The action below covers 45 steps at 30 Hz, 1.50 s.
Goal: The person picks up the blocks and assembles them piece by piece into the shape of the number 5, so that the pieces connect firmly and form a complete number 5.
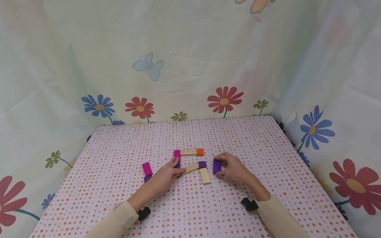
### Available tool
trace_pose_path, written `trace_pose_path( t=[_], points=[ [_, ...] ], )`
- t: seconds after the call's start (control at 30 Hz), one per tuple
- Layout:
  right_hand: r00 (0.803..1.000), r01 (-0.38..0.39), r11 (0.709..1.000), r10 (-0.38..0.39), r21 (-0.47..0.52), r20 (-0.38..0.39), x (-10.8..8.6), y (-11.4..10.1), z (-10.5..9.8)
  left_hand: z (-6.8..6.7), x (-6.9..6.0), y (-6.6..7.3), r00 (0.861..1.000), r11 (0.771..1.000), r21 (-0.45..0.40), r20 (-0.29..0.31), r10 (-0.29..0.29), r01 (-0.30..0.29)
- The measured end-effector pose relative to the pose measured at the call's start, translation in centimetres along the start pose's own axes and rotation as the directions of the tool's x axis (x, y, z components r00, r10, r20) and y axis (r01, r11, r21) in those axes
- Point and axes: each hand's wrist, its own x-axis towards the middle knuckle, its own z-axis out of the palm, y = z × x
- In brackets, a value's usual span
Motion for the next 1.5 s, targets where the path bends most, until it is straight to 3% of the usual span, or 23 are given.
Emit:
trace_pose_path(
  t=[0.37,0.6,0.77,0.93,1.23,1.5],
  points=[
    [0.997,-0.024,0.999,0.022,-0.022,-0.070,-3.1,-2.4,-0.3,-0.3,0.1,0.0,1.000,1.000,0.017,-0.003,0.004,-0.004],
    [0.999,-0.032,0.999,0.032,0.004,-0.007,-5.6,-3.6,0.3,-0.1,0.2,0.0,1.000,1.000,0.019,-0.005,0.005,-0.005],
    [0.995,-0.088,0.996,0.086,0.030,0.050,-7.1,-4.4,1.3,0.0,0.1,0.1,1.000,1.000,0.016,-0.003,0.007,-0.007],
    [0.990,-0.124,0.992,0.123,0.005,0.062,-7.9,-4.9,2.1,0.0,0.1,0.0,1.000,1.000,0.006,-0.003,-0.002,0.002],
    [0.991,-0.120,0.987,0.126,-0.108,0.046,-8.5,-4.9,3.2,0.1,0.1,0.1,1.000,1.000,0.005,-0.001,-0.002,0.002],
    [0.985,-0.156,0.983,0.162,-0.094,0.057,-8.8,-5.4,3.7,0.1,0.0,-0.1,1.000,1.000,0.003,-0.005,-0.002,0.002]
  ],
)
